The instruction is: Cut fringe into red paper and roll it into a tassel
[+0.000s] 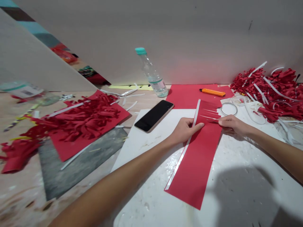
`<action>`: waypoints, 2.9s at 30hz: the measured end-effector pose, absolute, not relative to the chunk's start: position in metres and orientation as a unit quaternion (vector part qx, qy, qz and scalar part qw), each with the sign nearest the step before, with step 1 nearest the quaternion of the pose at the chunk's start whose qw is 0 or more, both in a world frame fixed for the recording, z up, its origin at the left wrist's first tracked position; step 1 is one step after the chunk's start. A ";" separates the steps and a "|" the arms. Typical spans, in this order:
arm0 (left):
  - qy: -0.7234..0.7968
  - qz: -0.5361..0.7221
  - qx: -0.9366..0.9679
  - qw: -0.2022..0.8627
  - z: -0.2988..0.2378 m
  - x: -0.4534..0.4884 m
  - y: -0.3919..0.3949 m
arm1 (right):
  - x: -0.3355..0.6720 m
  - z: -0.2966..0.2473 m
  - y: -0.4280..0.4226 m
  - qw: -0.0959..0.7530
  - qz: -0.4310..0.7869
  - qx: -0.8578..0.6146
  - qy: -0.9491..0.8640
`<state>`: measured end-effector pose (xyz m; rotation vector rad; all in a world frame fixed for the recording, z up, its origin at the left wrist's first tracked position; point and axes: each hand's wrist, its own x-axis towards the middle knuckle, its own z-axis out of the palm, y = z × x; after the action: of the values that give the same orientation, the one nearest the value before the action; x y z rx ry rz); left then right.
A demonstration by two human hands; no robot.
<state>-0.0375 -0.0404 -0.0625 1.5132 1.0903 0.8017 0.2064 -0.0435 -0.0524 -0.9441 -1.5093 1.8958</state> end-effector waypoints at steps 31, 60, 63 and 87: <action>0.445 0.321 0.640 0.537 -0.058 -0.027 -0.047 | 0.201 -0.048 -0.049 0.274 0.695 -0.371 -0.551; 0.434 0.304 0.658 0.535 -0.061 -0.022 -0.047 | 0.191 -0.047 -0.054 0.296 0.698 -0.388 -0.524; 0.431 0.306 0.656 0.539 -0.059 -0.021 -0.048 | 0.191 -0.047 -0.054 0.291 0.698 -0.391 -0.524; 0.434 0.276 0.656 0.553 -0.057 -0.022 -0.048 | 0.192 -0.047 -0.055 0.300 0.706 -0.395 -0.506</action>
<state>-0.0222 -0.0477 -0.0566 1.5510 1.0267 0.6514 0.1918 -0.0550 -0.0466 -1.0472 -1.3429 1.8737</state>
